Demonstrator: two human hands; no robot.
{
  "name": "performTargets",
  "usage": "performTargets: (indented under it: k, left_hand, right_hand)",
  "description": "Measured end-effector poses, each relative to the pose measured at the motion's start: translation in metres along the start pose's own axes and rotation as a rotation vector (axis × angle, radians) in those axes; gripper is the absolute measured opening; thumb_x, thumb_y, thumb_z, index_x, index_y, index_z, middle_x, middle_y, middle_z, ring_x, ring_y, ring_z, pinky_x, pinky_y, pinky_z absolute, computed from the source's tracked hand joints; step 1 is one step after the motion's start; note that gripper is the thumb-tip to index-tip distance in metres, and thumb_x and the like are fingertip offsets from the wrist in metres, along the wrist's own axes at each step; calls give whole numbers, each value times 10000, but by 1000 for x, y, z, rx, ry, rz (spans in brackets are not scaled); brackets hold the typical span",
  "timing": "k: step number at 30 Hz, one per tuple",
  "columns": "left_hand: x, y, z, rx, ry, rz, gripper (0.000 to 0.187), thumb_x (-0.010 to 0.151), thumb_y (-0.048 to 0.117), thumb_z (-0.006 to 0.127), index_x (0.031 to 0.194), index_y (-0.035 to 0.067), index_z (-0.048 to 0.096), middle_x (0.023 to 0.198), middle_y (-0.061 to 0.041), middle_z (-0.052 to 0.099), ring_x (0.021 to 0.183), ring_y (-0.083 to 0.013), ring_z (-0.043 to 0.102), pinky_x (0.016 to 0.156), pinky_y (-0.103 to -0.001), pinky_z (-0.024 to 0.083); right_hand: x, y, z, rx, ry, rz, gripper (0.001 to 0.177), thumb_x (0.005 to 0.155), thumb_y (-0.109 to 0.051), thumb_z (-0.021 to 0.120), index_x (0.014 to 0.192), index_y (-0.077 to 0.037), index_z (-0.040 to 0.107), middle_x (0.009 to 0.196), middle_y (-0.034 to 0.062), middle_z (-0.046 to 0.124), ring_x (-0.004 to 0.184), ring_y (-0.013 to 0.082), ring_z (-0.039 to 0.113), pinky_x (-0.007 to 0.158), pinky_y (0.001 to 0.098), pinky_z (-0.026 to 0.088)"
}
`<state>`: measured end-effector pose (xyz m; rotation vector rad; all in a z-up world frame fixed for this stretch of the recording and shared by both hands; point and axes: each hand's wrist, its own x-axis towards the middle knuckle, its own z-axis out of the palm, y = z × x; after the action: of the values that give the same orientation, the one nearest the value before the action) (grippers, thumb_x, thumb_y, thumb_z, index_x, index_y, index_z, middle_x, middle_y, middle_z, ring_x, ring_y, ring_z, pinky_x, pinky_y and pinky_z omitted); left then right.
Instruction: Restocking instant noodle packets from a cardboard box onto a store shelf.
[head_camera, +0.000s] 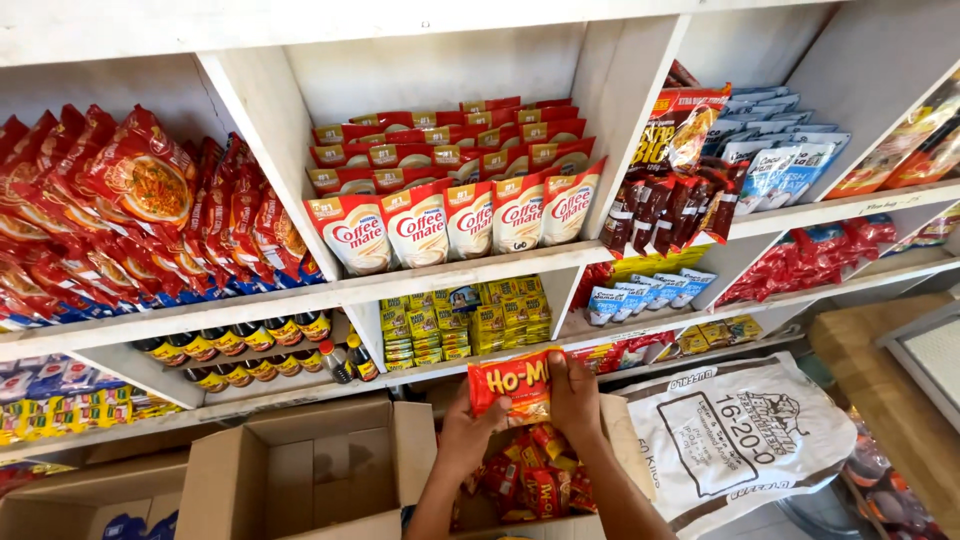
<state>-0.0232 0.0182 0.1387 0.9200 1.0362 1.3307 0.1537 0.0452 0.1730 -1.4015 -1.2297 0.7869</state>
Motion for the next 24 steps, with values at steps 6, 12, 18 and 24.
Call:
performTargets:
  k: [6, 12, 18, 24]
  left_hand:
    - [6, -2, 6, -106, -162, -55, 337, 927, 247, 767, 1138, -10, 708, 959, -15, 755, 821, -84, 666, 755, -286, 552]
    - [19, 22, 19, -66, -17, 17, 311, 938, 220, 779, 1149, -5, 742, 944, -17, 726, 794, -67, 583, 701, -248, 480]
    - [39, 92, 50, -142, 19, 87, 296, 908, 199, 745, 1127, 4, 704, 1010, -47, 775, 863, -91, 701, 776, -282, 593]
    - [73, 141, 79, -150, -73, 270, 317, 917, 115, 727, 1200, -14, 670, 1080, -75, 758, 939, -121, 712, 842, -298, 612]
  right_hand:
    - [30, 8, -17, -181, 51, 63, 404, 1069, -366, 589, 947, 7, 686, 694, 106, 597, 710, 99, 468, 641, 348, 482]
    - [16, -21, -29, -123, 231, -177, 209, 1018, -236, 642, 1071, -35, 664, 857, 87, 681, 769, 116, 586, 699, 314, 509]
    - [1, -95, -16, -155, 2, -502, 239, 939, -72, 683, 1176, -49, 669, 1165, 124, 681, 1010, 205, 678, 793, 324, 575]
    - [49, -148, -16, -1, -35, -491, 303, 924, -48, 679, 1227, -38, 671, 1276, 125, 601, 1054, 211, 703, 792, 315, 626]
